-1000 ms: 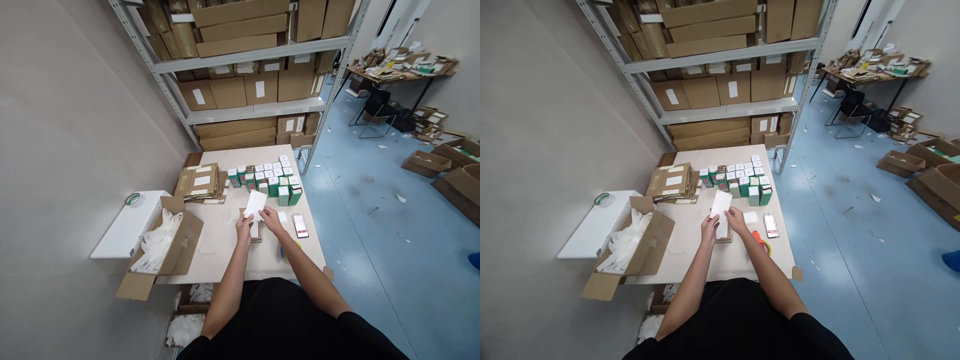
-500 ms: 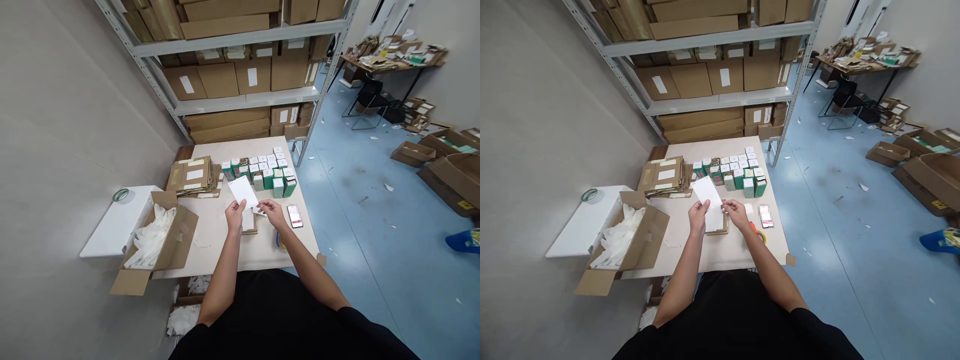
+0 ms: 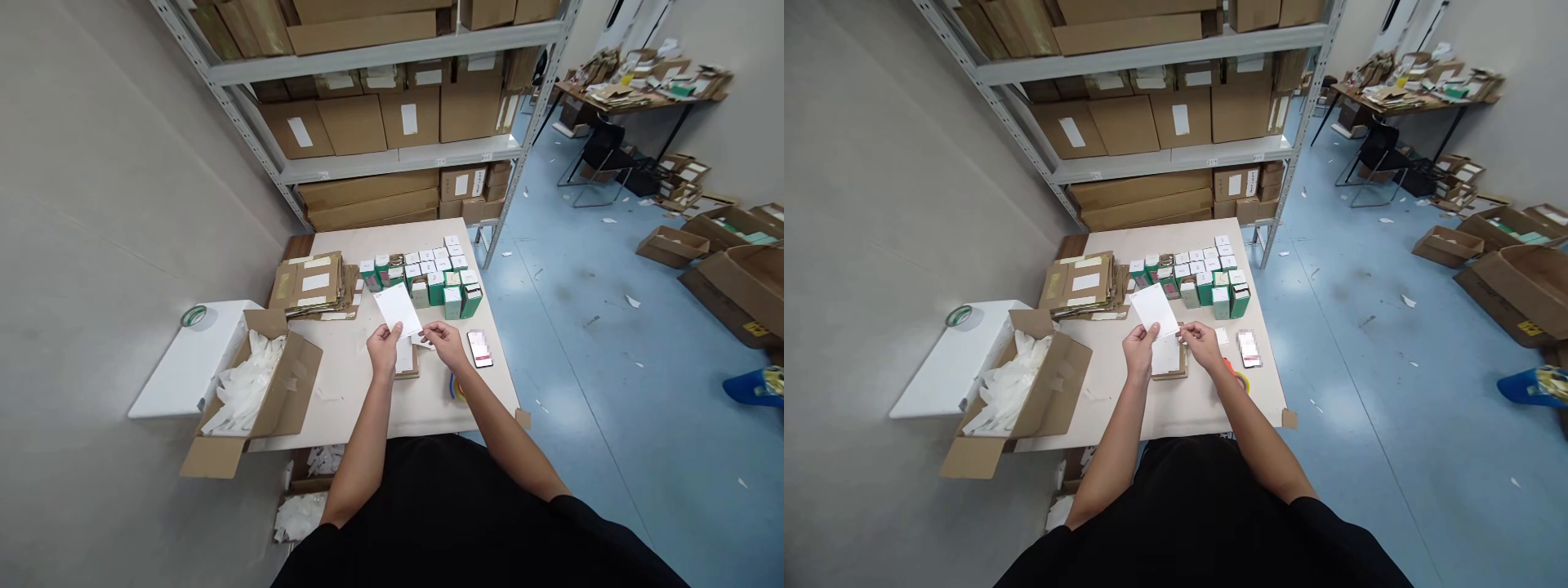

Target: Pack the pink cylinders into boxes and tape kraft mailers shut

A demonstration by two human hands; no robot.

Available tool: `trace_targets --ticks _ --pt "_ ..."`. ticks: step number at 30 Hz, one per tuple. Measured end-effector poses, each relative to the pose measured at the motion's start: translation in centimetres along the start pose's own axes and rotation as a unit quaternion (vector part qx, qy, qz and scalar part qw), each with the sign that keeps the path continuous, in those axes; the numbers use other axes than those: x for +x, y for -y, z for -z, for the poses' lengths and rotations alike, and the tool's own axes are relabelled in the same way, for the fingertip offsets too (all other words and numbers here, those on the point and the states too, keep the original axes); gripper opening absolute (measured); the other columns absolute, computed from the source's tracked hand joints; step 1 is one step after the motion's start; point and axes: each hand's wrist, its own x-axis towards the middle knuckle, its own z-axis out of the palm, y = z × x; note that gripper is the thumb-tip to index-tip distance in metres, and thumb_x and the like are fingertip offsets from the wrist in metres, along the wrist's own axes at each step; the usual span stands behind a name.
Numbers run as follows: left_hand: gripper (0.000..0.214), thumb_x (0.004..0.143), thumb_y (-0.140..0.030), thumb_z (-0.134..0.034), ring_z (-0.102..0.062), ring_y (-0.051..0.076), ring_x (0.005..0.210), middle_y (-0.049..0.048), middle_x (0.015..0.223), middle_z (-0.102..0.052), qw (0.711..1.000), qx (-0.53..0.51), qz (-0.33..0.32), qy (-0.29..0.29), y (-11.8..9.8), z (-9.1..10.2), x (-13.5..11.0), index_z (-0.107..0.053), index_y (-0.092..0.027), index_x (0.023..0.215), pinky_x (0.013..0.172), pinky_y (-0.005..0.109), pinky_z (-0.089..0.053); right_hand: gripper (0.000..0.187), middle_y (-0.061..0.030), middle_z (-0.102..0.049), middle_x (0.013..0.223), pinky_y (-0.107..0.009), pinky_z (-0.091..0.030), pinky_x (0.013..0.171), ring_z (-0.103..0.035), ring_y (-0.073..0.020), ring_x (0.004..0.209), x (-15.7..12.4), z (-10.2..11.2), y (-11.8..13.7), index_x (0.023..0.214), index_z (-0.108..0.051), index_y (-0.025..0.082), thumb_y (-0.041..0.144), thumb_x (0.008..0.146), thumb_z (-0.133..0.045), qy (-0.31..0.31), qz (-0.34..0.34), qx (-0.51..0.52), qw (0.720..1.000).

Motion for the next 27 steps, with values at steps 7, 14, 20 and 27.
trace_targets --ticks 7,14,20,27 --pt "0.043 0.069 -0.052 -0.088 -0.07 0.02 0.078 0.0074 0.086 -0.078 1.0 0.011 -0.003 0.001 0.2 0.2 0.2 -0.076 -0.015 0.086 0.071 0.029 -0.054 0.028 -0.005 -0.077 0.083 -0.036 -0.057 0.077 -0.07 -0.0195 0.073 0.1 -0.3 0.3 0.083 -0.07 0.021 0.048 0.076 -0.076 -0.002 -0.015 0.0 1.0" --pt "0.043 0.068 -0.052 -0.088 -0.07 0.021 0.079 0.0075 0.086 -0.077 1.0 0.01 0.005 0.004 -0.1 0.2 0.1 -0.075 -0.015 0.086 0.072 0.031 -0.053 0.026 -0.0039 -0.076 0.081 -0.035 -0.056 0.078 -0.069 -0.0184 0.073 0.0 -0.4 0.8 0.082 -0.068 0.021 0.045 0.076 -0.076 0.012 -0.025 0.011 1.0" --pt "0.056 0.066 -0.04 -0.092 -0.07 0.024 0.092 0.0109 0.103 -0.076 1.0 0.03 -0.003 -0.005 0.0 0.3 0.1 -0.072 -0.017 0.113 0.08 0.032 -0.053 0.025 -0.0016 -0.072 0.077 -0.033 -0.054 0.077 -0.069 -0.0183 0.076 -0.2 -0.6 1.2 0.083 -0.063 0.023 0.047 0.082 -0.07 0.016 -0.001 -0.007 1.0" --pt "0.041 0.064 -0.029 -0.094 -0.065 0.029 0.114 0.0117 0.116 -0.073 0.993 0.085 -0.058 0.053 -1.3 0.0 -0.8 -0.08 -0.024 0.103 0.093 0.035 -0.052 0.029 -0.001 -0.069 0.08 -0.033 -0.054 0.079 -0.069 -0.0194 0.08 -0.3 -0.8 0.9 0.087 -0.062 0.024 0.053 0.085 -0.067 0.034 0.009 -0.012 0.999"
